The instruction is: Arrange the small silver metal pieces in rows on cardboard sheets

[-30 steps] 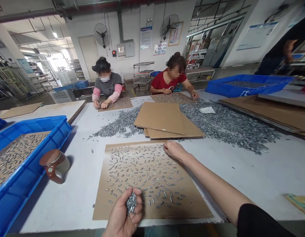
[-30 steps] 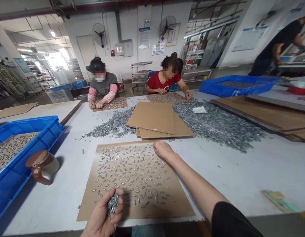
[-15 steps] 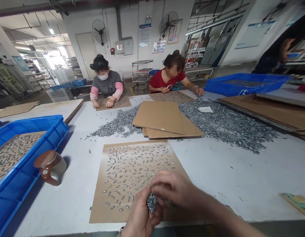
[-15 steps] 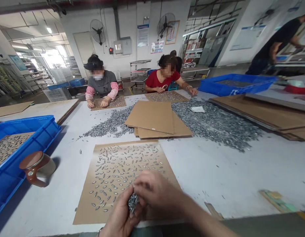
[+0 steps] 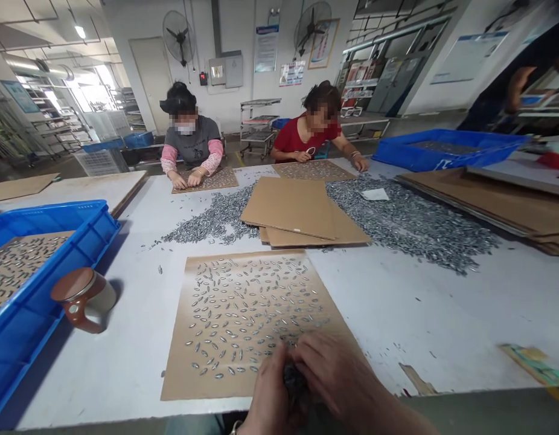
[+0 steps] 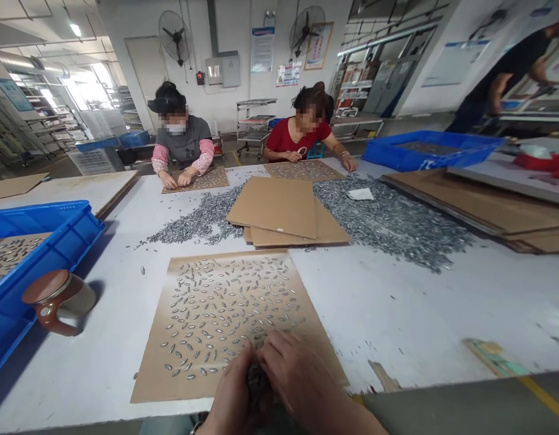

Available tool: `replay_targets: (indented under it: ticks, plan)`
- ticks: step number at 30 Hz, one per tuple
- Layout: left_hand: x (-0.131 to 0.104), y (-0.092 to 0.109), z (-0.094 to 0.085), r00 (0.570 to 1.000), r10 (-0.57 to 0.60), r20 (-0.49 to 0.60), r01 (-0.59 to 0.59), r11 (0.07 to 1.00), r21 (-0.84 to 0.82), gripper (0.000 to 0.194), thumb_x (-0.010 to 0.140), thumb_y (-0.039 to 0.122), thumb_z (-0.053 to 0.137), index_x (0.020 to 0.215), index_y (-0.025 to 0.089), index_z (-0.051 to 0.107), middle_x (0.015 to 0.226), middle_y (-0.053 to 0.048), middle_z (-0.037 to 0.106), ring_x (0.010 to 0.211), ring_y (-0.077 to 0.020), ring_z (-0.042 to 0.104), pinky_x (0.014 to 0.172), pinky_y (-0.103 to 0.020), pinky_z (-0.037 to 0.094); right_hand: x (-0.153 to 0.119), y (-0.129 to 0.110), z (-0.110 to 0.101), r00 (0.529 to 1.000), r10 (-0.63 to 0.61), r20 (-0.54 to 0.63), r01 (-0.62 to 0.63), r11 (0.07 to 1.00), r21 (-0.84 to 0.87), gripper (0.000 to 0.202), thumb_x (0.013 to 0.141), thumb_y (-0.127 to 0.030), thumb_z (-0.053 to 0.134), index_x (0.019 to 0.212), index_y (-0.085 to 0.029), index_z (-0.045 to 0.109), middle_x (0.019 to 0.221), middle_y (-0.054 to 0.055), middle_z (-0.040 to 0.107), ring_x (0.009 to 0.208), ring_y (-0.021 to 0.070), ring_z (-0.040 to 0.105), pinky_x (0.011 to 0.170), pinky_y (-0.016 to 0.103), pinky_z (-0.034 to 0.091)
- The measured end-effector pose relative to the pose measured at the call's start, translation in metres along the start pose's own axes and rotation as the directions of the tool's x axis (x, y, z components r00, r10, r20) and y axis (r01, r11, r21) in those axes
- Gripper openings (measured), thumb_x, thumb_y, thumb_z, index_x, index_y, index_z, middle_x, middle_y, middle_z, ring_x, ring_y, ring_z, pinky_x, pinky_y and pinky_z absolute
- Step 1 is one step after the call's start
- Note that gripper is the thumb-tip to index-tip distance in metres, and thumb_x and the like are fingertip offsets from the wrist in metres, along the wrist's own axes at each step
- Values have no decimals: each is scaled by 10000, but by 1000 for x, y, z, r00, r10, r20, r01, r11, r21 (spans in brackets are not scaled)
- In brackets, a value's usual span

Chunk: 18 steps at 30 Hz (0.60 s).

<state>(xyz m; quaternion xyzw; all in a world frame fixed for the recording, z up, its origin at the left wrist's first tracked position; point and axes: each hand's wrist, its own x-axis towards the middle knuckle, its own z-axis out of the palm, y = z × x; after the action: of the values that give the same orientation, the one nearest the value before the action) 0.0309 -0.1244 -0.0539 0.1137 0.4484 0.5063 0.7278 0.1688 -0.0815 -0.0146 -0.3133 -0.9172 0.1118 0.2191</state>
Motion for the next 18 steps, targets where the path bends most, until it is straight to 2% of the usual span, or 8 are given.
replay_targets:
  ticks: [2, 5, 9, 14, 16, 18]
  plan:
    - [-4, 2, -1, 1000, 9, 21, -10, 999, 39, 611, 661, 772, 756, 717, 218, 506, 496, 51, 456, 389, -95, 392, 408, -229, 112, -2, 0, 2, 1000, 7, -1, -7, 1000, 11, 206, 985, -165, 477, 828, -229, 593, 851, 48, 674, 727, 185, 588, 667, 324, 447]
    - [-12, 7, -3, 998, 18, 62, -23, 996, 91, 605, 661, 758, 780, 749, 214, 532, 501, 60, 456, 377, -78, 347, 405, -240, 97, -8, -2, 1, 995, 99, 3, -99, 992, 73, 246, 1029, -211, 425, 836, -238, 576, 843, 44, 678, 725, 184, 610, 654, 321, 454]
    - [-16, 11, -10, 988, 47, 149, -70, 986, 152, 584, 644, 670, 865, 729, 214, 511, 522, 84, 428, 401, -47, 285, 419, -239, 73, -17, -6, 0, 972, 229, 53, -235, 938, 255, 264, 1050, -300, 400, 892, -247, 605, 858, 36, 689, 752, 184, 644, 664, 316, 484]
    - [-14, 9, -17, 978, 147, 146, -183, 943, 279, 574, 648, 678, 853, 702, 199, 542, 502, 78, 436, 419, -49, 301, 420, -228, 111, -20, -11, 3, 901, 413, 132, -424, 781, 459, 224, 979, -402, 531, 896, -236, 656, 845, 24, 707, 792, 192, 659, 696, 311, 504]
    - [-13, 6, -19, 980, 151, 129, -184, 937, 297, 547, 664, 654, 848, 701, 200, 544, 484, 83, 421, 413, -50, 295, 420, -226, 117, -17, -10, 2, 874, 454, 171, -475, 730, 492, 234, 943, -422, 565, 835, -229, 641, 797, 15, 694, 760, 188, 645, 671, 301, 492]
    - [-13, 5, -19, 988, 123, 97, -144, 956, 257, 512, 679, 627, 835, 719, 197, 559, 505, 74, 454, 406, -48, 300, 415, -226, 108, -12, -4, -1, 869, 458, 189, -487, 721, 493, 243, 925, -433, 562, 806, -227, 613, 775, 8, 676, 740, 182, 627, 657, 293, 479]
